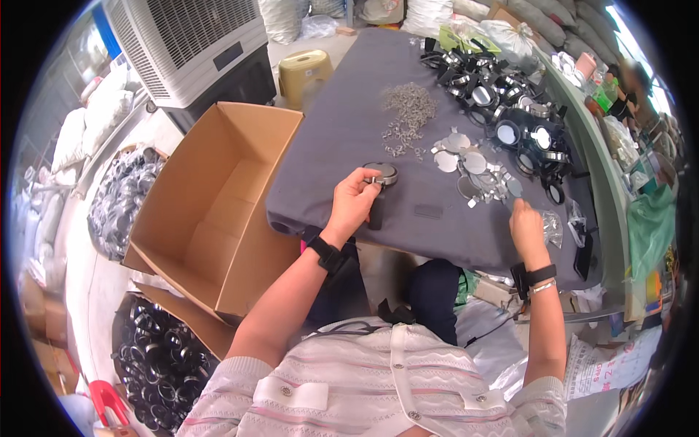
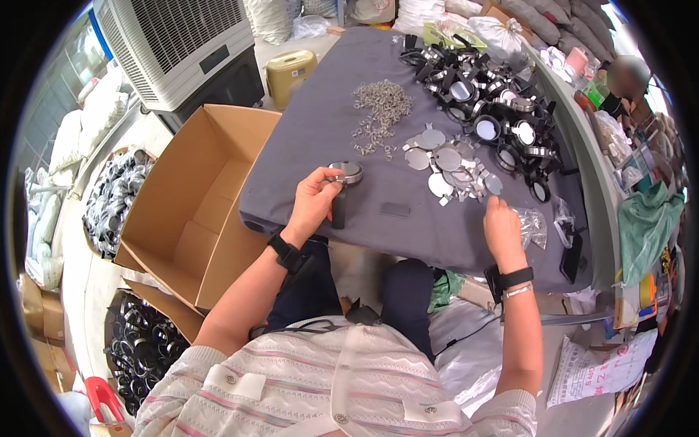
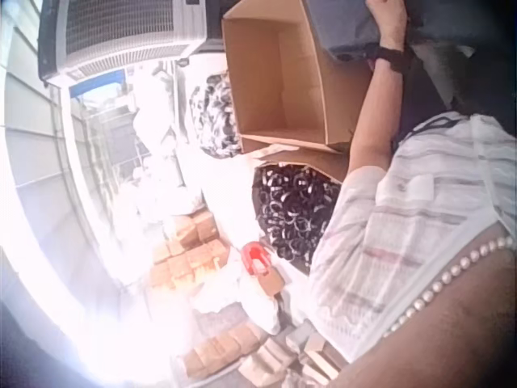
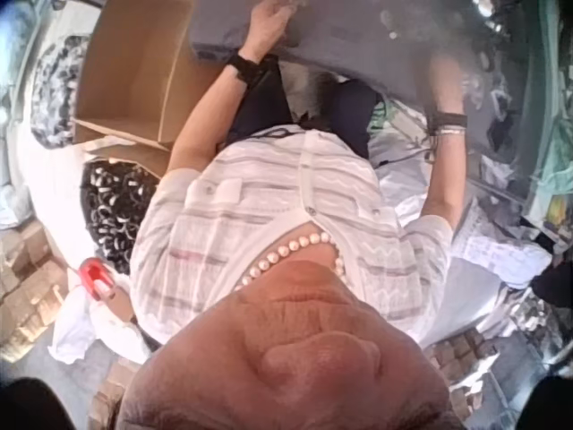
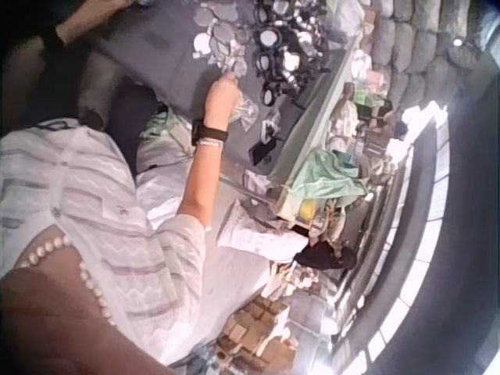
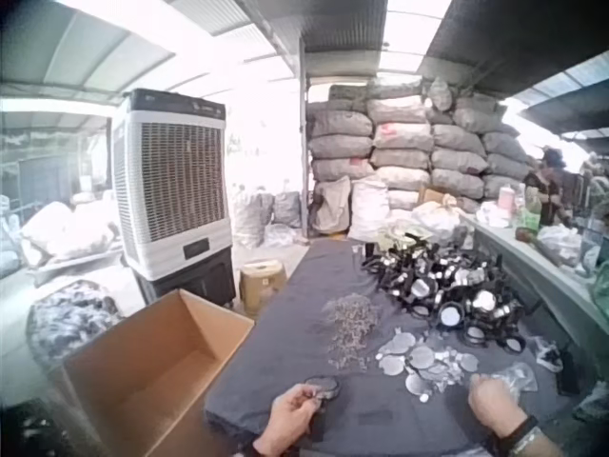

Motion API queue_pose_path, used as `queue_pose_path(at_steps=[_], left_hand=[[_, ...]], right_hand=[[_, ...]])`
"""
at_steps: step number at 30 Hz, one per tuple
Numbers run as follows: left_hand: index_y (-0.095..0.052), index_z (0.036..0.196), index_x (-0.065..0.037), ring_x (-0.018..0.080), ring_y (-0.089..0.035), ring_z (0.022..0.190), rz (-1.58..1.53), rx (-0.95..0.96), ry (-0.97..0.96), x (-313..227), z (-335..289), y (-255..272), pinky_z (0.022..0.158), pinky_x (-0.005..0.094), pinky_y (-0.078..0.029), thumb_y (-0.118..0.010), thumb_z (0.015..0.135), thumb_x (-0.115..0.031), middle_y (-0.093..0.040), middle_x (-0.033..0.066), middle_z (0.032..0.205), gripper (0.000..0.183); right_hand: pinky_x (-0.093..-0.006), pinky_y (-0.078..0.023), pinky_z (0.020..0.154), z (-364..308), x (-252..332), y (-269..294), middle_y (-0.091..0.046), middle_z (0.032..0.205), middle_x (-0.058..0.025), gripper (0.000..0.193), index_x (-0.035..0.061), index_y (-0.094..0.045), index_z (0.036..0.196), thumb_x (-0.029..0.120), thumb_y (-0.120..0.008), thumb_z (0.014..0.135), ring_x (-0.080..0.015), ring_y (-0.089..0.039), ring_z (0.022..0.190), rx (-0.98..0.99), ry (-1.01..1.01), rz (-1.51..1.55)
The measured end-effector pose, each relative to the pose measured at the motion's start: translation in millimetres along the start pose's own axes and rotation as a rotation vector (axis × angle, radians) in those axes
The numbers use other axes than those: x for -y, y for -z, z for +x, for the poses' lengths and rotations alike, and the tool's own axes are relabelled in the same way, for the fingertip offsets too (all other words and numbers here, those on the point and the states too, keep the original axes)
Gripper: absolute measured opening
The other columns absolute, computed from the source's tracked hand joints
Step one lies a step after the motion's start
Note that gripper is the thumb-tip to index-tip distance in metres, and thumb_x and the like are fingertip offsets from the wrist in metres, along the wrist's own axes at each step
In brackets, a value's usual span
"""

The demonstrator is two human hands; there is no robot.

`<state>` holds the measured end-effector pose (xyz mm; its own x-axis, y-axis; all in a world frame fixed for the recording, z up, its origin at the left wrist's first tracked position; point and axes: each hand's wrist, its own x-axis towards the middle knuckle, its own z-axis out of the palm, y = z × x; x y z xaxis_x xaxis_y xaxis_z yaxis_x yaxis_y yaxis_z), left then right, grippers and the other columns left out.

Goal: The person picks up a metal ring and a metal plate, fits the plate into the ring, and secures it with a metal clip before placing the assembly into a cardboard box.

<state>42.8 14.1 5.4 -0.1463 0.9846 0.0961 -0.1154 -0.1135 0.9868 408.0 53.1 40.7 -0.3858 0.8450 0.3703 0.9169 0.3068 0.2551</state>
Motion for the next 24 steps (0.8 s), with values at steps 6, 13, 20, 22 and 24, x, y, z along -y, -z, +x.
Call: queue_pose_path(at_steps=[6, 13, 20, 22, 24], left_hand=[[-0.061, 0.101, -0.004, 0.0027, -0.041, 0.044, -0.014, -0.042, 0.043, -5, -2, 4, 0.036, 0.0212, -0.036, -0.056, 0.087, -0.004, -0.049, -0.0047, 0.058, 0.015], [-0.059, 0.100, -0.004, 0.0039, -0.045, 0.044, -0.010, -0.042, 0.033, -4, 0, -1, 0.036, 0.0209, -0.037, -0.054, 0.088, -0.004, -0.053, -0.0024, 0.060, 0.013], [-0.058, 0.100, -0.004, 0.0043, -0.048, 0.045, 0.013, -0.049, 0.029, 3, 3, 2, 0.036, 0.0209, -0.039, -0.053, 0.089, -0.003, -0.056, -0.0010, 0.062, 0.012], [-0.058, 0.101, -0.005, 0.0043, -0.048, 0.045, 0.012, -0.049, 0.031, 4, 3, 3, 0.036, 0.0208, -0.039, -0.053, 0.089, -0.003, -0.056, -0.0009, 0.063, 0.012], [-0.058, 0.100, -0.005, 0.0041, -0.048, 0.045, 0.006, -0.050, 0.025, 5, 3, 3, 0.036, 0.0208, -0.039, -0.053, 0.090, -0.003, -0.056, -0.0008, 0.063, 0.012]], right_hand=[[-0.0294, -0.046, 0.051, 37, 105, 35, -0.056, 0.069, -0.0084, 0.005, 0.0005, -0.054, 0.088, -0.002, -0.052, 0.084, -0.0142, -0.058, 0.055, 0.043, -0.136, 1.194], [-0.0234, -0.048, 0.052, 69, 191, 20, -0.058, 0.077, -0.0047, 0.010, -0.0017, -0.059, 0.091, -0.004, -0.052, 0.085, -0.0095, -0.058, 0.058, 0.142, -0.146, 1.570], [-0.0227, -0.048, 0.050, 76, 208, 5, -0.060, 0.075, -0.0040, 0.009, -0.0023, -0.060, 0.091, -0.004, -0.053, 0.086, -0.0085, -0.058, 0.057, 0.177, -0.182, 1.690], [-0.0226, -0.048, 0.050, 76, 210, 9, -0.060, 0.074, -0.0035, 0.009, -0.0021, -0.060, 0.091, -0.004, -0.053, 0.086, -0.0083, -0.058, 0.057, 0.163, -0.172, 1.678], [-0.0225, -0.048, 0.050, 77, 211, 10, -0.060, 0.073, -0.0029, 0.009, -0.0019, -0.060, 0.091, -0.004, -0.054, 0.086, -0.0080, -0.058, 0.058, 0.147, -0.163, 1.665]])
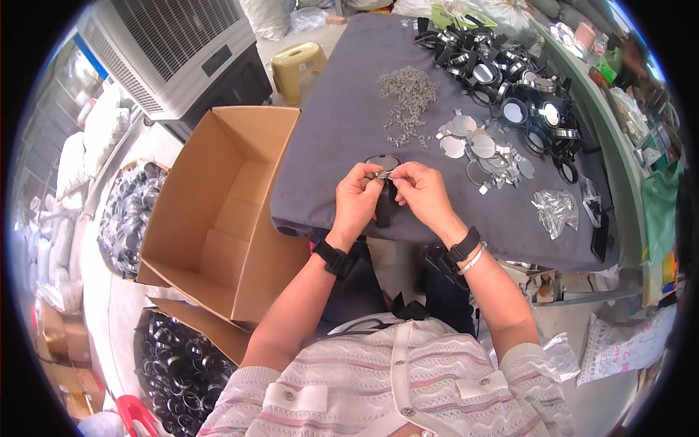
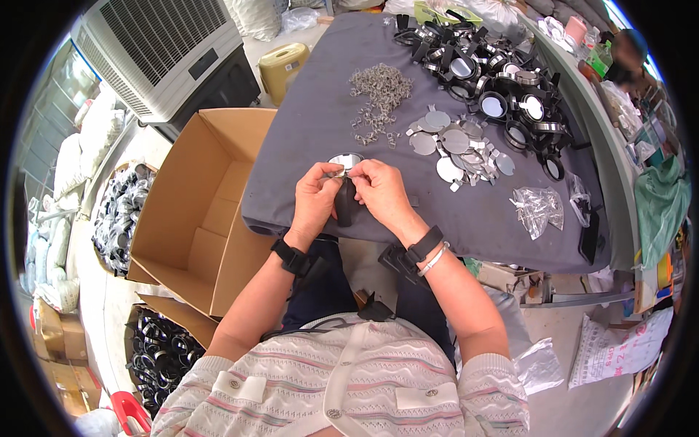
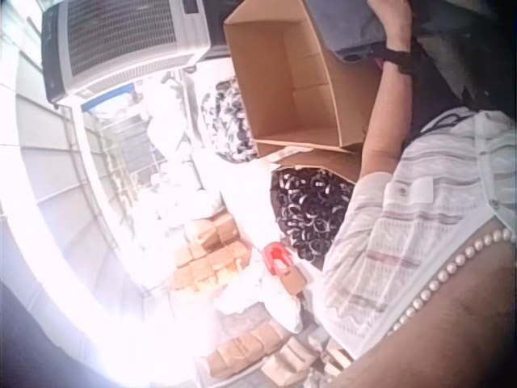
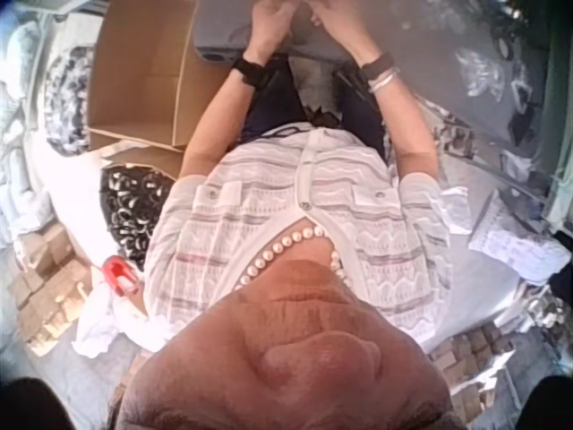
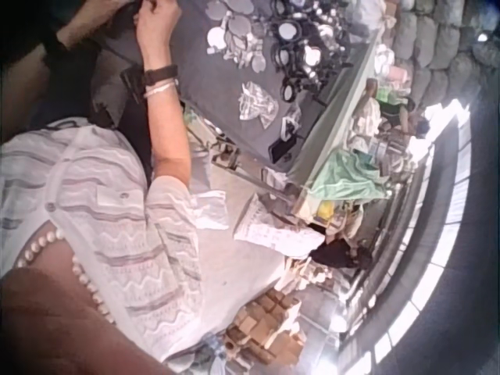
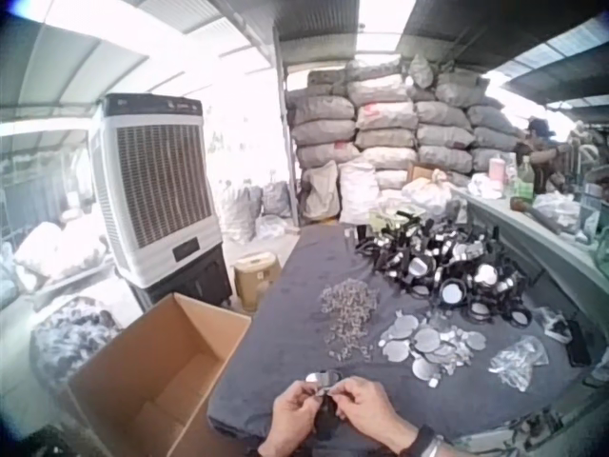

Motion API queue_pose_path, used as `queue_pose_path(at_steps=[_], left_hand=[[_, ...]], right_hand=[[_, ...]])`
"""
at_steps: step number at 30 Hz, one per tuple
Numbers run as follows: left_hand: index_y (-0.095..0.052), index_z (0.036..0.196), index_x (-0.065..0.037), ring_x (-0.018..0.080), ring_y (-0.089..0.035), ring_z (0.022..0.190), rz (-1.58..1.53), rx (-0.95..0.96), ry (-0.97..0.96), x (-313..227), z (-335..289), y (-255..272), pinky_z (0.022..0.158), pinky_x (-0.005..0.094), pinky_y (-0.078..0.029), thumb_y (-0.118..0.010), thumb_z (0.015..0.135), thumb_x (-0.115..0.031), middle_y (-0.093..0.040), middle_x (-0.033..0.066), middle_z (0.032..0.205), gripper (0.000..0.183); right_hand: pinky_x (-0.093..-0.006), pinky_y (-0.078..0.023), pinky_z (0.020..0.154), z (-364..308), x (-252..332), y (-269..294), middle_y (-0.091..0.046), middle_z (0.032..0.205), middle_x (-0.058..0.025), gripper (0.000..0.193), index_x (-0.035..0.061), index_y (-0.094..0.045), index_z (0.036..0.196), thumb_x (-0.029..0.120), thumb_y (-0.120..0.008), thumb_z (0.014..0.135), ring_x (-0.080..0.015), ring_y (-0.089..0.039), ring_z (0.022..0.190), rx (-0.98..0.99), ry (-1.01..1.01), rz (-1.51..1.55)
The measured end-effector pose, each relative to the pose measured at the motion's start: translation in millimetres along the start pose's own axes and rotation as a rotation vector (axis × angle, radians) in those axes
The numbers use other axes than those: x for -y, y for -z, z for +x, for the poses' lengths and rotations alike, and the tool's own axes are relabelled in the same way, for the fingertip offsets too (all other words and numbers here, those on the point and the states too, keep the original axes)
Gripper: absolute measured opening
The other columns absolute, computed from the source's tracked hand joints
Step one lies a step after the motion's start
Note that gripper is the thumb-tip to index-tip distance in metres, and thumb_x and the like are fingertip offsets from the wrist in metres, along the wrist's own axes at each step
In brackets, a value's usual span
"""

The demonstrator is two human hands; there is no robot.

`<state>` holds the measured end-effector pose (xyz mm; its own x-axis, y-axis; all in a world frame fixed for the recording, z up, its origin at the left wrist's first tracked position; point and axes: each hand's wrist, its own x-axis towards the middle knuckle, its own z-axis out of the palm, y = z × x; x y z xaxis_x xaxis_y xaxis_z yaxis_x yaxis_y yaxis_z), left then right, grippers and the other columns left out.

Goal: The person picks up a metal ring and a metal plate, fits the plate into the ring, and secures it with a metal clip before placing the assembly into a cardboard box.

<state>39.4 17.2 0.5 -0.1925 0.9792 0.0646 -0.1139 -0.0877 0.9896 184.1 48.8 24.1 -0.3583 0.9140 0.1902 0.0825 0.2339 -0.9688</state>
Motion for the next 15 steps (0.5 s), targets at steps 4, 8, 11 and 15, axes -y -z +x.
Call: queue_pose_path(at_steps=[4, 8, 11, 15], left_hand=[[-0.059, 0.100, -0.005, 0.0037, -0.048, 0.046, 0.012, 0.003, -0.006, -1, -1, -2, 0.036, 0.0203, -0.039, -0.053, 0.090, -0.004, -0.057, -0.0011, 0.064, 0.011], [-0.059, 0.099, -0.004, 0.0028, -0.047, 0.046, 0.022, -0.017, -0.016, -1, -1, -2, 0.035, 0.0194, -0.038, -0.053, 0.091, -0.004, -0.056, -0.0018, 0.064, 0.010], [-0.060, 0.099, -0.004, 0.0026, -0.047, 0.047, 0.044, -0.025, -0.015, -3, -1, -2, 0.035, 0.0192, -0.037, -0.053, 0.091, -0.005, -0.056, -0.0022, 0.064, 0.010], [-0.060, 0.099, -0.004, 0.0028, -0.047, 0.047, 0.023, -0.020, -0.009, -3, -1, -2, 0.035, 0.0191, -0.037, -0.053, 0.091, -0.005, -0.056, -0.0023, 0.064, 0.011]], right_hand=[[-0.0221, -0.048, 0.048, 8, -1, 3, -0.060, 0.072, -0.0036, 0.007, -0.0025, -0.058, 0.091, -0.005, -0.056, 0.085, -0.0084, -0.058, 0.056, -0.015, -0.037, 0.169], [-0.0214, -0.048, 0.047, 11, 2, 4, -0.060, 0.072, -0.0045, 0.007, -0.0025, -0.056, 0.090, -0.006, -0.058, 0.083, -0.0088, -0.058, 0.055, 0.002, -0.124, 0.363], [-0.0211, -0.047, 0.046, 11, 2, 2, -0.060, 0.072, -0.0042, 0.007, -0.0024, -0.056, 0.089, -0.005, -0.059, 0.083, -0.0080, -0.057, 0.054, -0.012, -0.137, 0.348], [-0.0207, -0.045, 0.045, 13, 1, 0, -0.060, 0.072, -0.0033, 0.007, -0.0016, -0.057, 0.089, -0.005, -0.059, 0.083, -0.0068, -0.056, 0.054, -0.025, -0.013, 0.169]])
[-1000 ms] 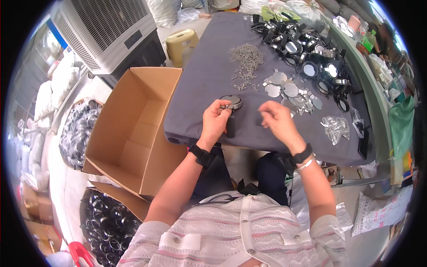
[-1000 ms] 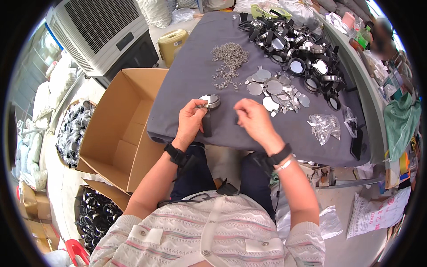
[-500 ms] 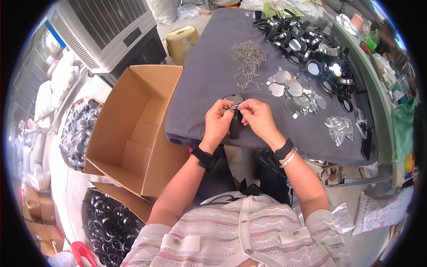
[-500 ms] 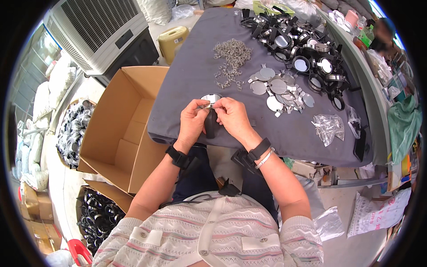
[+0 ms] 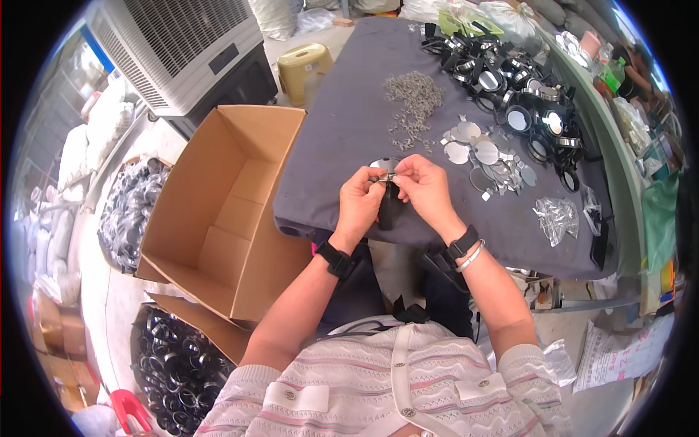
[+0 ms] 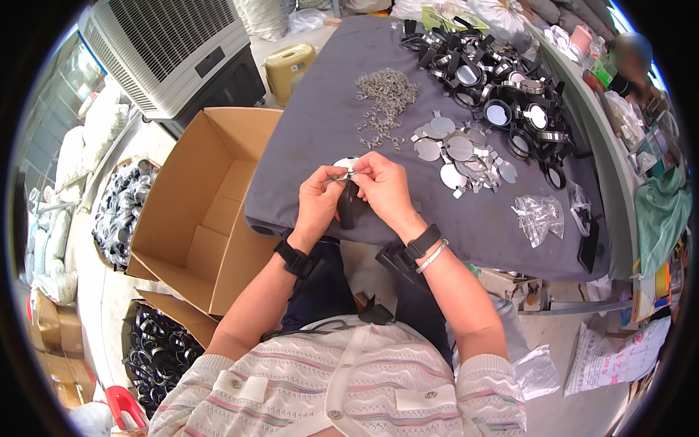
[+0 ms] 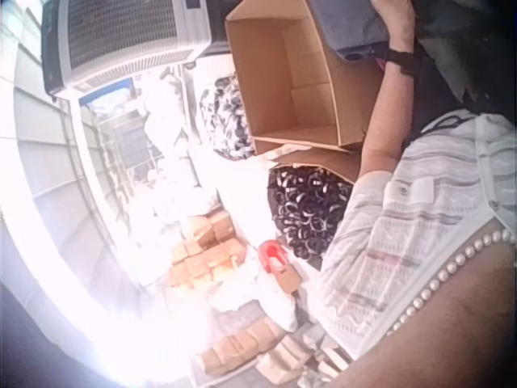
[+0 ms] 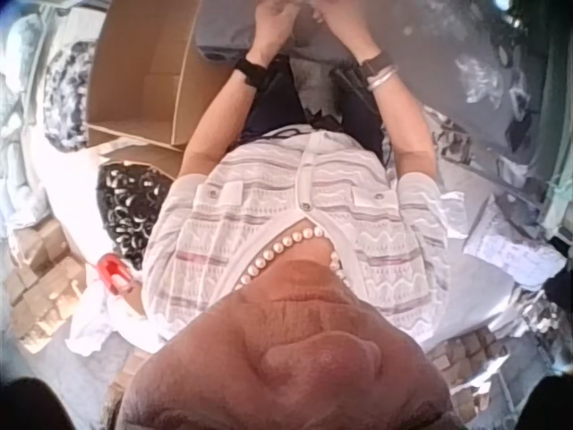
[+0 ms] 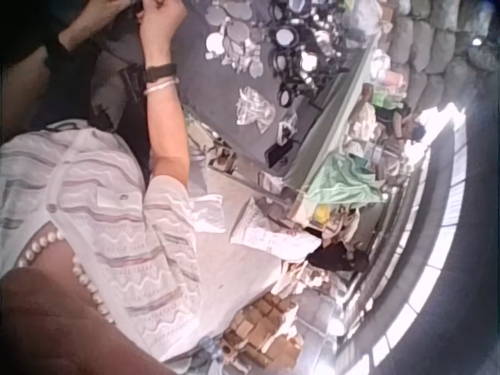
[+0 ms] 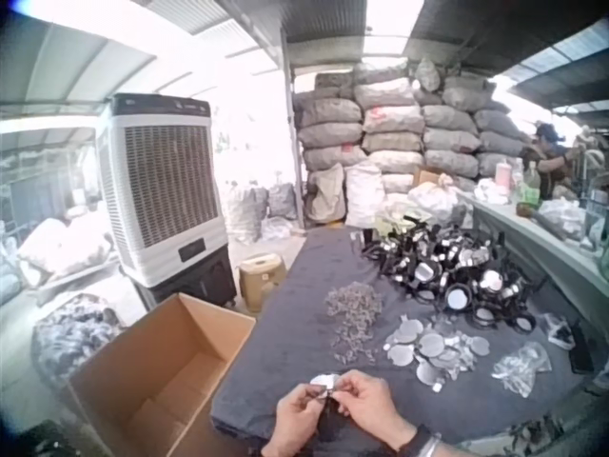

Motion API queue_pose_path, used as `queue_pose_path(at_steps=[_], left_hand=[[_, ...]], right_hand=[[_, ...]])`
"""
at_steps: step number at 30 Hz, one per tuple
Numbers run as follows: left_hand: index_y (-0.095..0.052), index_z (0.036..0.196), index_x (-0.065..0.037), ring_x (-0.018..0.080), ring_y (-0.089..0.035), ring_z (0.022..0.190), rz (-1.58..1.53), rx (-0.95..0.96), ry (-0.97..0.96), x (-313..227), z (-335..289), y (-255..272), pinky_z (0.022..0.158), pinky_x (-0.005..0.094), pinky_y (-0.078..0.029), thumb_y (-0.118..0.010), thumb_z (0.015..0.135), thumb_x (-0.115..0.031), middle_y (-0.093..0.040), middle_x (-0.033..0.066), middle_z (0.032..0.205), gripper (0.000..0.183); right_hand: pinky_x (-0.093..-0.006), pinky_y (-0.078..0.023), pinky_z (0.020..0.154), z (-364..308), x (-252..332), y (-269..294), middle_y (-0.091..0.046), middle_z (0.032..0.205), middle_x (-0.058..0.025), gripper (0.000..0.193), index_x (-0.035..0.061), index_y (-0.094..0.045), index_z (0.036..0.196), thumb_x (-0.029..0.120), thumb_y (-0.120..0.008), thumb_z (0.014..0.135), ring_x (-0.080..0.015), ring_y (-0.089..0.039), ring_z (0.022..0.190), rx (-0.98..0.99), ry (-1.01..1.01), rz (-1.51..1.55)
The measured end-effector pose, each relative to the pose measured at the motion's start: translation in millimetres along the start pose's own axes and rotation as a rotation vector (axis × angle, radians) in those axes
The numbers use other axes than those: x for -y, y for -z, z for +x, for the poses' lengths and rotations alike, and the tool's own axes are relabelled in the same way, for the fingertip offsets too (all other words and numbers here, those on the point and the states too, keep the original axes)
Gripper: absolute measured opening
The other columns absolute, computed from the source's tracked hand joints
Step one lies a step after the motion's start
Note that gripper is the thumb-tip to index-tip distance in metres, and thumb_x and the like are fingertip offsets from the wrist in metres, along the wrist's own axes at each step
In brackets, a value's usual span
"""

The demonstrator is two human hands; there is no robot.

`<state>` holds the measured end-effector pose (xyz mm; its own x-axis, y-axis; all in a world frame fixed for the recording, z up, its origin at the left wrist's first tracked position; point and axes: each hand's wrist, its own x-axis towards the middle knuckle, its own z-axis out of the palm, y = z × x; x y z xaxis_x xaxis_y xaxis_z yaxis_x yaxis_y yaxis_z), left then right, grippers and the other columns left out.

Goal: The person picks up a metal ring and a metal plate, fits the plate into the ring, and secures it with a metal clip before placing the assembly into a cardboard box.

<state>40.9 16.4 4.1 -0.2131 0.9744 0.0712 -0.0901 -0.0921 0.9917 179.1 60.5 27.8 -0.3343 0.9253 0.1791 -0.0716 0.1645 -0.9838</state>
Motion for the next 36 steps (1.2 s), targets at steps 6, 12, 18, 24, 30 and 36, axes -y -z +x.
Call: queue_pose_path(at_steps=[6, 12, 18, 24, 30, 36], left_hand=[[-0.060, 0.100, -0.005, 0.0044, -0.050, 0.047, 0.004, 0.019, -0.002, 5, -2, 3, 0.036, 0.0203, -0.038, -0.052, 0.091, -0.006, -0.060, 0.0012, 0.065, 0.012], [-0.061, 0.099, -0.004, 0.0047, -0.050, 0.047, -0.026, 0.012, 0.004, 4, -3, 1, 0.036, 0.0205, -0.038, -0.052, 0.091, -0.005, -0.060, 0.0015, 0.064, 0.012], [-0.063, 0.096, -0.004, 0.0030, -0.046, 0.045, -0.042, 0.013, -0.017, 3, 3, -3, 0.036, 0.0199, -0.038, -0.054, 0.089, -0.006, -0.054, -0.0031, 0.060, 0.011], [-0.064, 0.092, -0.006, 0.0022, -0.048, 0.055, -0.014, -0.026, -0.088, -5, -5, 16, 0.045, 0.0203, -0.041, -0.061, 0.088, -0.008, -0.054, -0.0047, 0.065, 0.006], [-0.065, 0.096, -0.003, 0.0057, -0.057, 0.075, -0.162, 0.280, -0.162, 28, 4, 8, 0.065, 0.0231, -0.049, -0.055, 0.088, -0.004, -0.063, -0.0009, 0.081, 0.012], [-0.060, 0.101, -0.004, 0.0132, -0.056, 0.050, -0.315, 0.266, 0.186, -2, -17, 13, 0.038, 0.0269, -0.046, -0.057, 0.087, -0.006, -0.059, 0.0049, 0.071, 0.015]], right_hand=[[-0.0205, -0.044, 0.046, -2, -2, 2, -0.058, 0.069, -0.0007, 0.008, 0.0000, -0.057, 0.089, -0.005, -0.059, 0.083, -0.0054, -0.054, 0.054, 0.053, -0.079, 0.145], [-0.0196, -0.042, 0.042, -2, -3, 2, -0.058, 0.068, -0.0003, 0.006, 0.0019, -0.057, 0.085, -0.004, -0.059, 0.084, -0.0049, -0.052, 0.051, 0.050, -0.029, 0.079], [-0.0181, -0.040, 0.040, 2, 0, 0, -0.058, 0.067, -0.0005, 0.005, 0.0012, -0.056, 0.084, -0.004, -0.058, 0.085, -0.0034, -0.051, 0.049, 0.025, -0.075, 0.118], [-0.0387, -0.045, 0.082, 20, 17, -3, -0.062, 0.093, -0.0089, 0.021, 0.0039, -0.062, 0.085, 0.014, -0.071, 0.068, -0.0306, -0.055, 0.096, 0.111, 0.647, -0.692], [-0.0272, -0.045, 0.062, 2, 8, 21, -0.056, 0.078, -0.0045, 0.025, 0.0016, -0.062, 0.080, 0.012, -0.077, 0.063, -0.0141, -0.055, 0.070, 0.255, 0.323, -0.567], [-0.0268, -0.044, 0.063, -2, 9, 10, -0.055, 0.078, -0.0027, 0.023, 0.0021, -0.061, 0.082, 0.008, -0.075, 0.064, -0.0141, -0.054, 0.070, 0.242, 0.304, -0.478]])
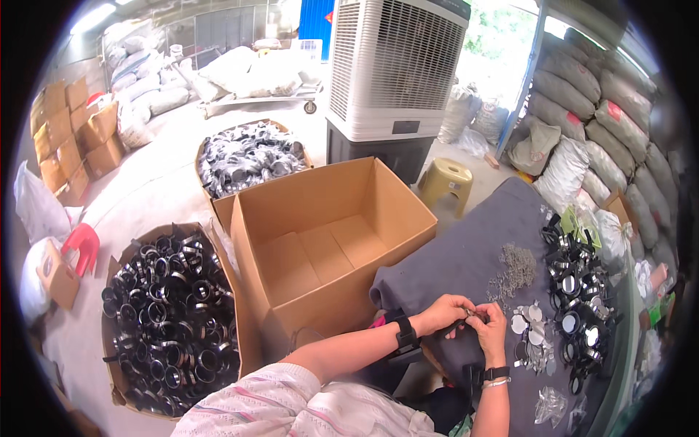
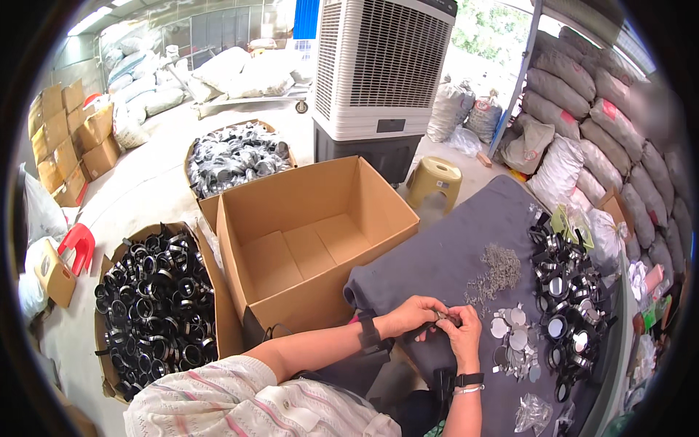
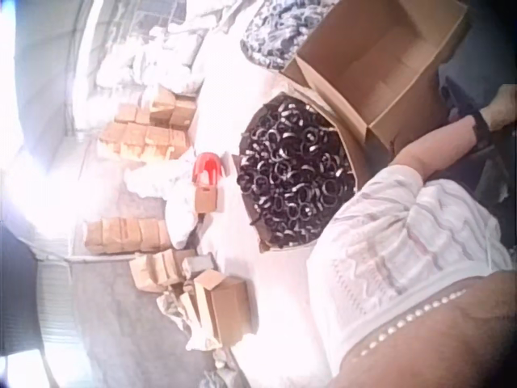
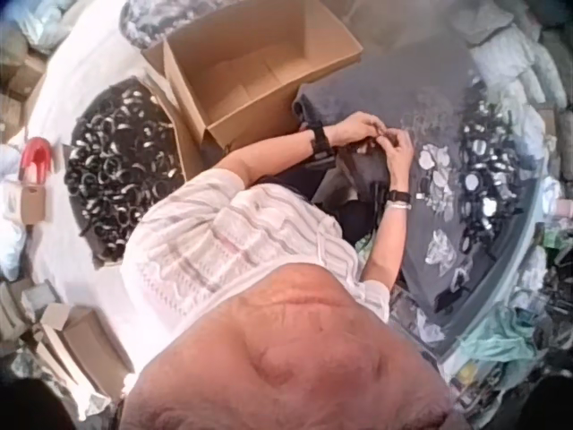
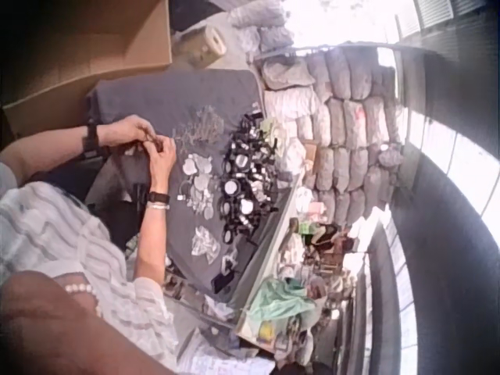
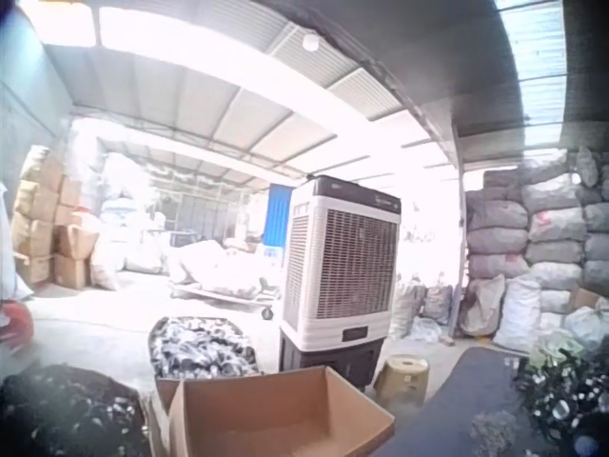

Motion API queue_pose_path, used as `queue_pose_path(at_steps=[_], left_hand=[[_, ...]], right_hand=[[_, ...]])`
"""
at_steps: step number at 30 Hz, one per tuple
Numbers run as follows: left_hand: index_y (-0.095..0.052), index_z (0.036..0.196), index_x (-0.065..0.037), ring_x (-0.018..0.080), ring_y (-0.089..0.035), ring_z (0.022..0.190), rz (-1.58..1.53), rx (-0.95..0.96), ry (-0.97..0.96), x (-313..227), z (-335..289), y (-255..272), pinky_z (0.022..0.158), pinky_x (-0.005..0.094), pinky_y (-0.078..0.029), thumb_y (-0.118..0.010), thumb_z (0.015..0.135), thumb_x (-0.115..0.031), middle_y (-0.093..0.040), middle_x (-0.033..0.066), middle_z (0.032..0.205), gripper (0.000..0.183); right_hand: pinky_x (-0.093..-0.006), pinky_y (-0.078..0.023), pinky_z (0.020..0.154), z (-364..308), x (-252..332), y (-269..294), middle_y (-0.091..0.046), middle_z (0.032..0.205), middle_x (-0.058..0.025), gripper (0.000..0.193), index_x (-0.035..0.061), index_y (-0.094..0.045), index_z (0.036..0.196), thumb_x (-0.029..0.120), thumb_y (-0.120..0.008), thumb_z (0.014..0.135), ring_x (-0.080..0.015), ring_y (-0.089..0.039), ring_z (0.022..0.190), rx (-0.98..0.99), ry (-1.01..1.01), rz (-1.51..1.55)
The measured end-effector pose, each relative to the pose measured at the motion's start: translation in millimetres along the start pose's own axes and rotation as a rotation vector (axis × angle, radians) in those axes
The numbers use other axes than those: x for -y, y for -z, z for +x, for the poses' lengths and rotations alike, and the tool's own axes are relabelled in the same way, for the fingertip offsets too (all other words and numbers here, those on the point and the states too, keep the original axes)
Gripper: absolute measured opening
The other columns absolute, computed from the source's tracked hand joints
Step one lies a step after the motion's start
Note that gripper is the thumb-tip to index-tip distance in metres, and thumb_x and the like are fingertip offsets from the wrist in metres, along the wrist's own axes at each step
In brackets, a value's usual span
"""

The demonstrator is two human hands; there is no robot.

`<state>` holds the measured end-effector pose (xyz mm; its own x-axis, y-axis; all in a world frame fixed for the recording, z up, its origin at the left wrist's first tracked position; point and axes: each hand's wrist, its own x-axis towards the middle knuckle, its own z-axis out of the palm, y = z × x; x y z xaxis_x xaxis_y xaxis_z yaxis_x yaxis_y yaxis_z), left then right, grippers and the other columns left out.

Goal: The person picks up a metal ring and a metal plate, fits the plate into the ring, and secures it with a metal clip before placing the assembly into a cardboard box.

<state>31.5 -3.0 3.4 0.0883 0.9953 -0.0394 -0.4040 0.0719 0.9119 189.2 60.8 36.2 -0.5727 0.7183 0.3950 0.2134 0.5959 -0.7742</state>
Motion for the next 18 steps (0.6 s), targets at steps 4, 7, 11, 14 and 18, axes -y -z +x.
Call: queue_pose_path(at_steps=[4, 7, 11, 14, 18], left_hand=[[-0.052, 0.100, -0.002, 0.0192, -0.059, 0.047, 0.028, -0.219, 0.070, -33, -14, -10, 0.040, 0.0309, -0.050, -0.061, 0.083, -0.008, -0.060, 0.0129, 0.070, 0.020], [-0.052, 0.095, -0.001, 0.0214, -0.057, 0.046, 0.036, -0.280, 0.066, -33, -9, 3, 0.039, 0.0319, -0.048, -0.063, 0.084, -0.009, -0.059, 0.0131, 0.067, 0.017], [-0.053, 0.092, -0.004, 0.0178, -0.055, 0.044, 0.111, -0.292, 0.131, -33, 1, 8, 0.037, 0.0288, -0.045, -0.063, 0.082, -0.007, -0.056, 0.0086, 0.062, 0.014], [-0.054, 0.089, -0.005, 0.0159, -0.053, 0.043, 0.141, -0.265, 0.145, -32, 6, -3, 0.036, 0.0276, -0.043, -0.062, 0.082, -0.004, -0.054, 0.0056, 0.062, 0.011], [-0.055, 0.083, -0.005, 0.0138, -0.052, 0.042, 0.119, -0.198, 0.117, -26, 1, 1, 0.035, 0.0272, -0.042, -0.061, 0.082, -0.003, -0.055, 0.0048, 0.063, 0.007]], right_hand=[[-0.0314, -0.048, 0.065, 9, -5, 0, -0.058, 0.080, -0.0066, 0.023, 0.0031, -0.063, 0.086, 0.013, -0.075, 0.068, -0.0195, -0.060, 0.076, 0.005, -0.006, -0.058], [-0.0271, -0.048, 0.067, 23, 3, 17, -0.065, 0.081, -0.0064, 0.022, -0.0016, -0.063, 0.094, 0.015, -0.068, 0.080, -0.0132, -0.060, 0.074, 0.128, -0.037, 0.086], [-0.0301, -0.048, 0.066, 3, -14, 62, -0.065, 0.077, -0.0080, 0.024, -0.0022, -0.065, 0.096, 0.014, -0.069, 0.079, -0.0180, -0.061, 0.072, 0.053, -0.305, -0.167], [-0.0351, -0.049, 0.072, -32, -22, 76, -0.065, 0.085, -0.0125, 0.029, -0.0008, -0.065, 0.100, 0.013, -0.072, 0.076, -0.0257, -0.062, 0.078, 0.090, -0.341, -0.442], [-0.0388, -0.048, 0.081, -52, 3, 63, -0.059, 0.095, -0.0139, 0.038, 0.0017, -0.065, 0.108, 0.011, -0.075, 0.072, -0.0318, -0.059, 0.092, 0.137, -0.326, -0.577]])
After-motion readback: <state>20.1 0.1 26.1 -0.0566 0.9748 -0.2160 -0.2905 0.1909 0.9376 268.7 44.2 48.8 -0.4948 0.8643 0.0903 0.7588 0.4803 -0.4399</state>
